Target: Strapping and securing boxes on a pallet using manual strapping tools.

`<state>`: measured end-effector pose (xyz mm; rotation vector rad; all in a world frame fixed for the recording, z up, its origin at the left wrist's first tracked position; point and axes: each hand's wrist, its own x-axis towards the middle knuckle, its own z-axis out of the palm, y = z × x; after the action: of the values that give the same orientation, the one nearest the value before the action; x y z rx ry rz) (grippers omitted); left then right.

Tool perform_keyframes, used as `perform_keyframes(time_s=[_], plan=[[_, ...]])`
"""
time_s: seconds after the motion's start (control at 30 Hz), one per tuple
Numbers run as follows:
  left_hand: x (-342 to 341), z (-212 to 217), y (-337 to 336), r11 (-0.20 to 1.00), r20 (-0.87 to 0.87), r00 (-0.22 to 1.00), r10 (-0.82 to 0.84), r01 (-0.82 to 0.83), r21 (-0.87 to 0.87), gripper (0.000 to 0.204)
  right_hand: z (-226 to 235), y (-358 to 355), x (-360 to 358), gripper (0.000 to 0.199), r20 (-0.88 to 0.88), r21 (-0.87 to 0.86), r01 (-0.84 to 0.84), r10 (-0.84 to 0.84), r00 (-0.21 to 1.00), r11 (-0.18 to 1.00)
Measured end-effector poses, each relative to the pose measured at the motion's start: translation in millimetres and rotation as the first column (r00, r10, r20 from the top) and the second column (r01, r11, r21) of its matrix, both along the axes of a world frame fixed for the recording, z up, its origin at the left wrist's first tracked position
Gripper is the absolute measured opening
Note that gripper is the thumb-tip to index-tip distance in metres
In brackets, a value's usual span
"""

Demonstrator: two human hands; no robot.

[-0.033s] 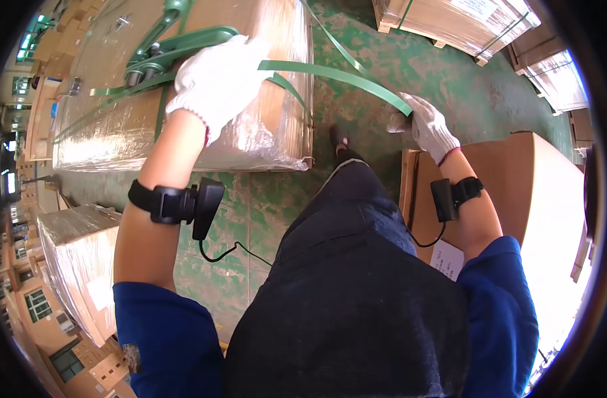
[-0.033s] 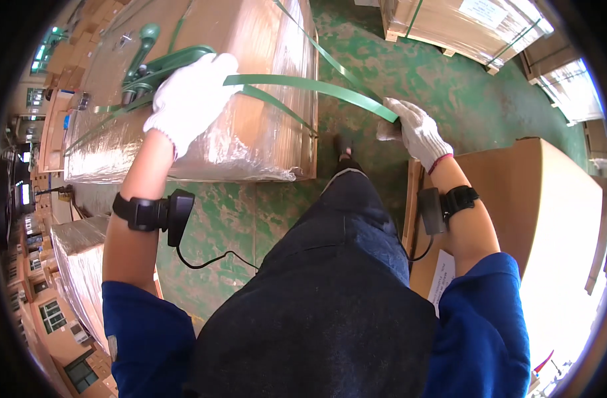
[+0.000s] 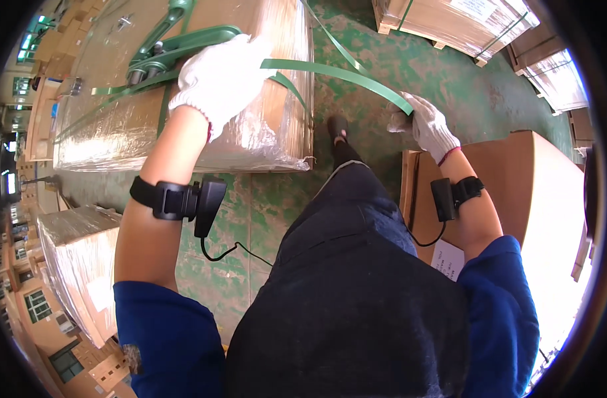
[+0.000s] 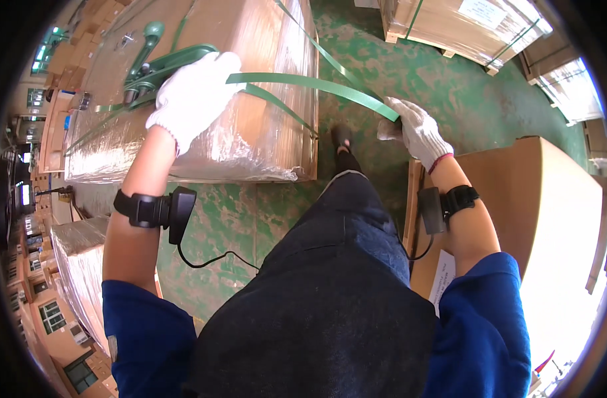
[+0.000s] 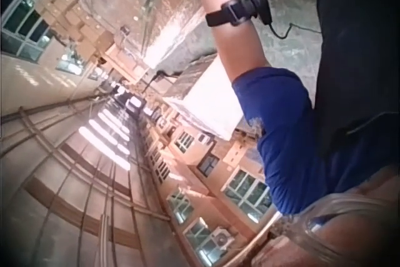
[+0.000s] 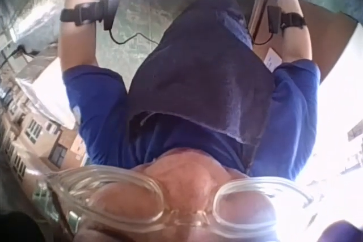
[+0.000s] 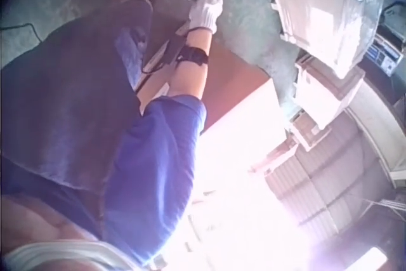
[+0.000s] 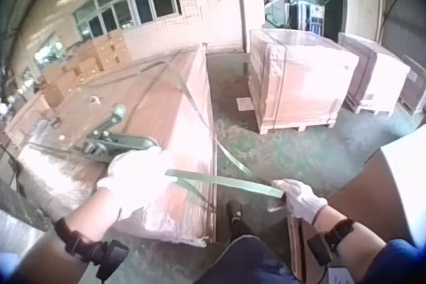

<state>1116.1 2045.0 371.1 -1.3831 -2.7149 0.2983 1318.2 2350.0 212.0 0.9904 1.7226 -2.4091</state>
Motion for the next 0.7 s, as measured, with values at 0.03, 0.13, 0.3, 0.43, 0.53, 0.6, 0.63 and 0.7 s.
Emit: perform_keyframes(time_s=[0.03,0.13,0.3,0.43,0.53,0.6,0.63,0.7], plan=[[-1.6,-1.9,-4.1,1.0,-0.003,1.0,0.004,-0.004,0.005,0.023,-1.6,0.5,-1.9,0.036,0.005,-0.021,-0.002,0.002,1.0,1.0],[-4.1,-5.7,-9.5,0.989,0.004,0.997,-0.081,0.08,0.125,0.031,-11.1,-4.9,-3.1,0.032,-0.115,-0.154,0.053,-0.071,0.991,0.987],[3.9,1.4,0.1,0.998,0.121,0.993,-0.018,0.011,0.06,0.039,-18.0,-6.0,-1.1,0.029,-0.027,-0.198,0.094,-0.101,0.995,0.976],[-9.4,-5.5,5.1,1.0,0.09,0.996,0.001,0.002,-0.029,0.041,-10.5,-11.3,0.8,0.03,0.036,-0.111,0.126,-0.123,0.992,0.986],[-19.7,-5.1,5.6,1.0,0.117,0.993,0.012,-0.013,0.008,0.042,-19.6,-0.7,2.8,0.033,-0.023,-0.167,0.053,-0.057,0.998,0.984],[-27.3,-6.2,-0.8,0.999,0.074,0.996,-0.046,0.045,0.005,0.039,-19.6,0.5,-1.0,0.035,-0.022,-0.144,0.094,-0.099,0.995,0.985],[-26.2,-7.3,-0.6,0.999,0.06,0.997,-0.041,0.04,0.018,0.039,-18.2,-0.3,-6.1,0.037,-0.027,-0.116,0.122,-0.126,0.992,0.986],[-26.5,-10.0,-6.9,0.996,0.237,0.97,0.045,-0.062,0.062,0.037,-4.0,-10.2,-14.1,0.042,-0.023,0.021,0.032,-0.032,0.999,0.999]])
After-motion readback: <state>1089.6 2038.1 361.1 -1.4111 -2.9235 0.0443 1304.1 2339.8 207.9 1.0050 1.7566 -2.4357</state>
